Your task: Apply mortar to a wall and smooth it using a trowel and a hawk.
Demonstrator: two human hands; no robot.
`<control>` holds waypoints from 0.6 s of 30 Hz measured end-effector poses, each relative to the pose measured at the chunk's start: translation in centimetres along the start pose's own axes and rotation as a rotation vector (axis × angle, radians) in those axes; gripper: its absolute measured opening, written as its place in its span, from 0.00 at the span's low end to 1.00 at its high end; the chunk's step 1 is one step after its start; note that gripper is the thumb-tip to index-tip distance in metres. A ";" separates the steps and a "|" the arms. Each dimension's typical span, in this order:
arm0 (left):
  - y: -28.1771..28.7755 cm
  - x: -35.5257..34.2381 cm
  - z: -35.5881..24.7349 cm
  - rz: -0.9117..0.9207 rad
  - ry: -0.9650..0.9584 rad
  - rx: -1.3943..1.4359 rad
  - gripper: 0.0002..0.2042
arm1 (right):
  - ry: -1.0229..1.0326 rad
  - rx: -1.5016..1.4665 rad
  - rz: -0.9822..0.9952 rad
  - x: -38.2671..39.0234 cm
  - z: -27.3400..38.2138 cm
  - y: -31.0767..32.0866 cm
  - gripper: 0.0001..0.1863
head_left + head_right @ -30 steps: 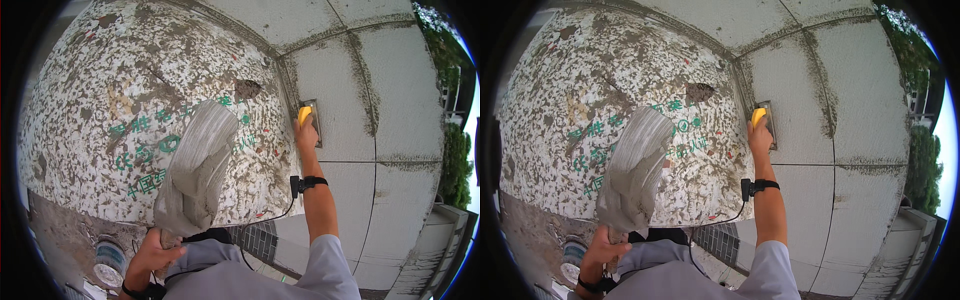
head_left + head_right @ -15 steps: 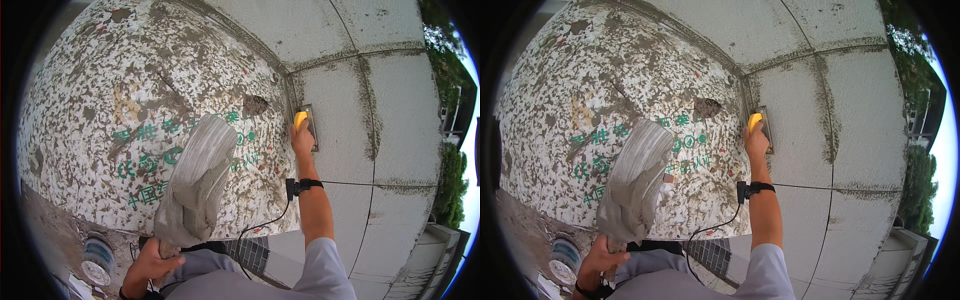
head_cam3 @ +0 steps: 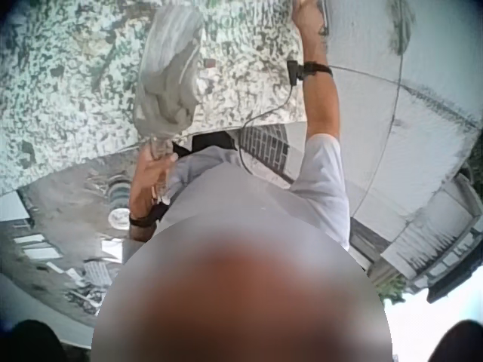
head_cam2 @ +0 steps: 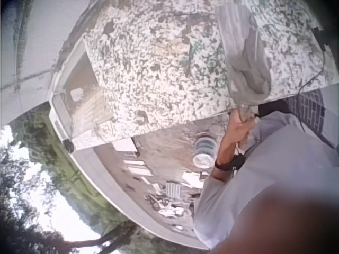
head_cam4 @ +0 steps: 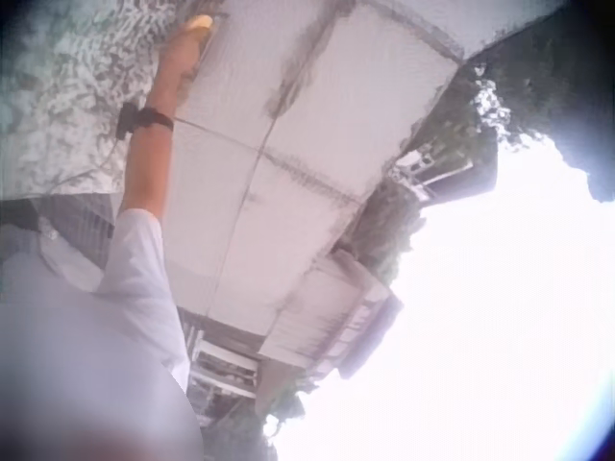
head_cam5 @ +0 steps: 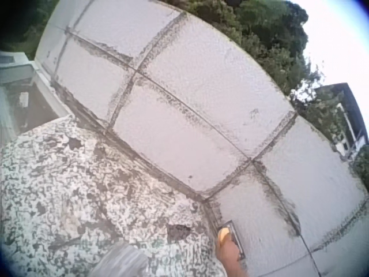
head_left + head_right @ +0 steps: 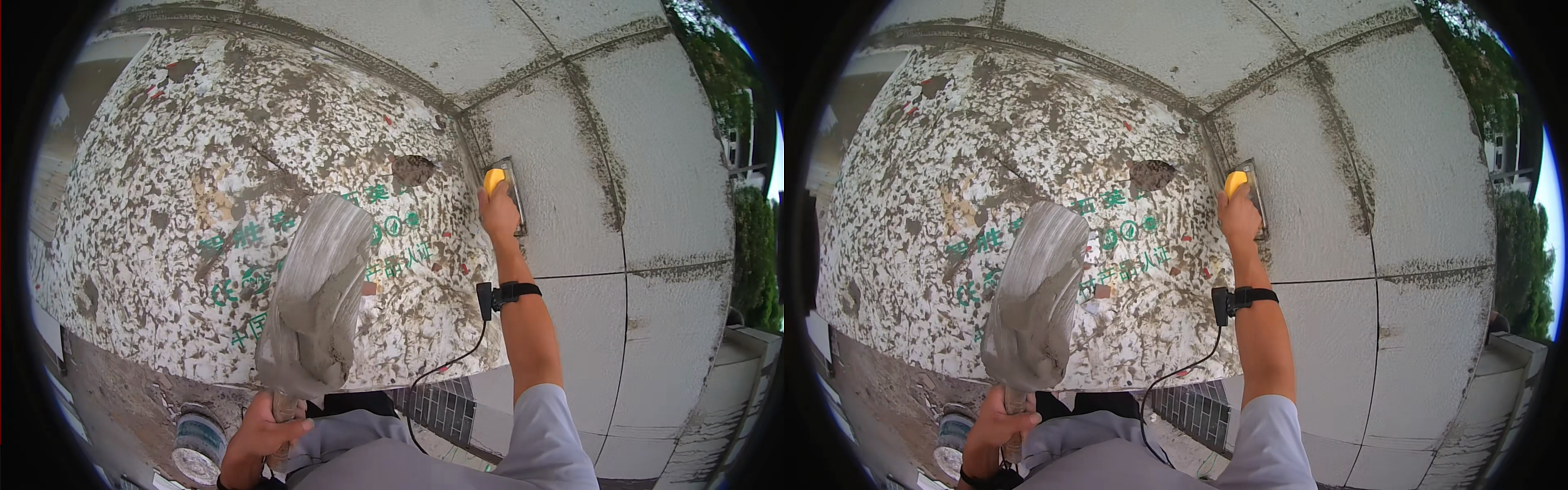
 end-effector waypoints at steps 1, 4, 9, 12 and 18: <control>-0.2 0.2 -0.4 0.008 -0.011 -0.041 0.15 | -0.020 0.018 0.025 0.2 0.3 -0.8 0.27; 0.2 1.6 -1.0 -0.065 -0.022 -0.084 0.15 | -0.143 -0.037 0.108 -0.5 2.8 -2.8 0.35; 1.4 2.9 -0.2 -0.207 -0.103 -0.050 0.14 | -0.359 -0.136 0.132 2.5 0.2 -2.7 0.28; -0.1 3.6 -1.9 -0.160 -0.056 -0.163 0.17 | -0.401 -0.128 0.142 7.4 -2.6 -1.4 0.23; -3.2 3.1 -3.2 0.076 -0.126 -0.106 0.13 | -0.491 -0.047 0.116 17.6 -10.8 2.6 0.25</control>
Point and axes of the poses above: each hand's wrist, its own x-axis away from the middle knuckle, its own y-axis out of the back of the hand, z = x × y, the point moved 5 cm from there along -x, towards the middle knuckle, and after that the axes turned 11 degrees about -z, right-handed, at the moved point
